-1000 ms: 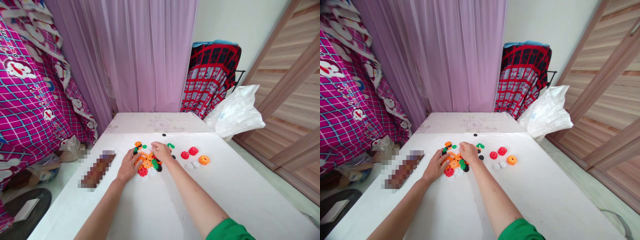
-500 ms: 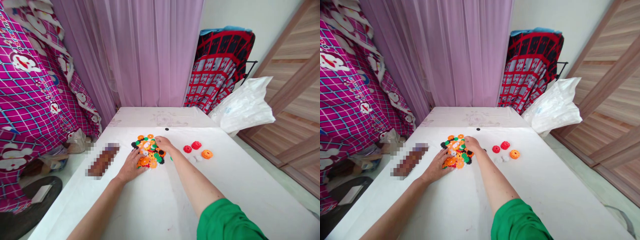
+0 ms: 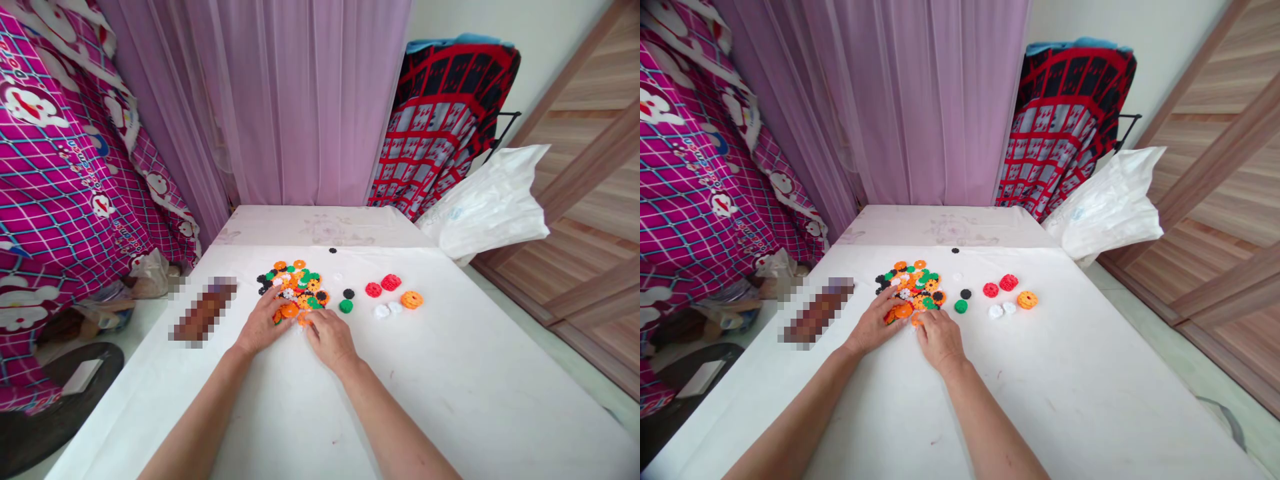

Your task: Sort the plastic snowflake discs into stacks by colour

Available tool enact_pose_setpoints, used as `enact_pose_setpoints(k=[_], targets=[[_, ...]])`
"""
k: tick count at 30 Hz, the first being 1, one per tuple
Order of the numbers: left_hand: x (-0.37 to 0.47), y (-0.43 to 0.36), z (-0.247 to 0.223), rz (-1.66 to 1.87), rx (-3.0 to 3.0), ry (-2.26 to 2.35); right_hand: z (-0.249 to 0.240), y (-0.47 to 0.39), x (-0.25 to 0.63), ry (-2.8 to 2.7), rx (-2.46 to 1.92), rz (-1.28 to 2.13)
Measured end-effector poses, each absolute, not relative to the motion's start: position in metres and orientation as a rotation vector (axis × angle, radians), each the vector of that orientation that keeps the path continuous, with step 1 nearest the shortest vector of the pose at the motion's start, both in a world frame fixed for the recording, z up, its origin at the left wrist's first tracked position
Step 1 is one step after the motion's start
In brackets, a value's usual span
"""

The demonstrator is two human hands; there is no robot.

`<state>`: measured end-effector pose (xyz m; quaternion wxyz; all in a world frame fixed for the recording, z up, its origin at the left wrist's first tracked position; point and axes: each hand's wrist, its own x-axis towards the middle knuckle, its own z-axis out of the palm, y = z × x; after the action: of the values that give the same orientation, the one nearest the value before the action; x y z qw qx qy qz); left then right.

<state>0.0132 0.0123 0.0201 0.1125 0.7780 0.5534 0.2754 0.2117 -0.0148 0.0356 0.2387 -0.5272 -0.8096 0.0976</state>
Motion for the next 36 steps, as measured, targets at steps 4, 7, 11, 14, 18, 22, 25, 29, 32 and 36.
enact_pose_setpoints(k=[4, 7, 11, 14, 18, 22, 25, 29, 32, 36], targets=[[0.010, 0.006, 0.017, 0.850, 2.254, 1.668, 0.030, -0.017, 0.213, -2.246, -1.444, 0.194], [0.012, 0.001, 0.011, 0.814, 2.213, 1.887, 0.028, -0.017, 0.212, -2.217, -1.507, 0.174], [0.023, -0.007, 0.008, 0.623, 2.164, 2.148, 0.026, -0.022, 0.213, -2.174, -1.553, 0.140], [0.026, -0.003, 0.012, 0.534, 2.185, 2.096, 0.026, -0.026, 0.213, -2.131, -1.572, 0.120], [0.012, 0.024, 0.021, 0.642, 2.028, 2.194, 0.026, -0.027, 0.213, -2.096, -1.614, 0.129], [0.000, 0.063, 0.027, 0.546, 1.954, 2.201, 0.023, -0.026, 0.215, -2.062, -1.626, 0.168], [0.007, 0.087, 0.028, 0.534, 1.961, 2.172, 0.016, -0.028, 0.221, -2.018, -1.606, 0.176], [0.032, 0.109, 0.026, 0.564, 1.965, 2.108, 0.005, -0.033, 0.230, -1.957, -1.559, 0.136], [0.053, 0.118, 0.025, 0.619, 1.979, 2.054, 0.000, -0.035, 0.236, -1.932, -1.533, 0.088], [0.071, 0.126, 0.026, 0.690, 1.972, 1.983, 0.001, -0.035, 0.243, -1.964, -1.522, 0.058]])
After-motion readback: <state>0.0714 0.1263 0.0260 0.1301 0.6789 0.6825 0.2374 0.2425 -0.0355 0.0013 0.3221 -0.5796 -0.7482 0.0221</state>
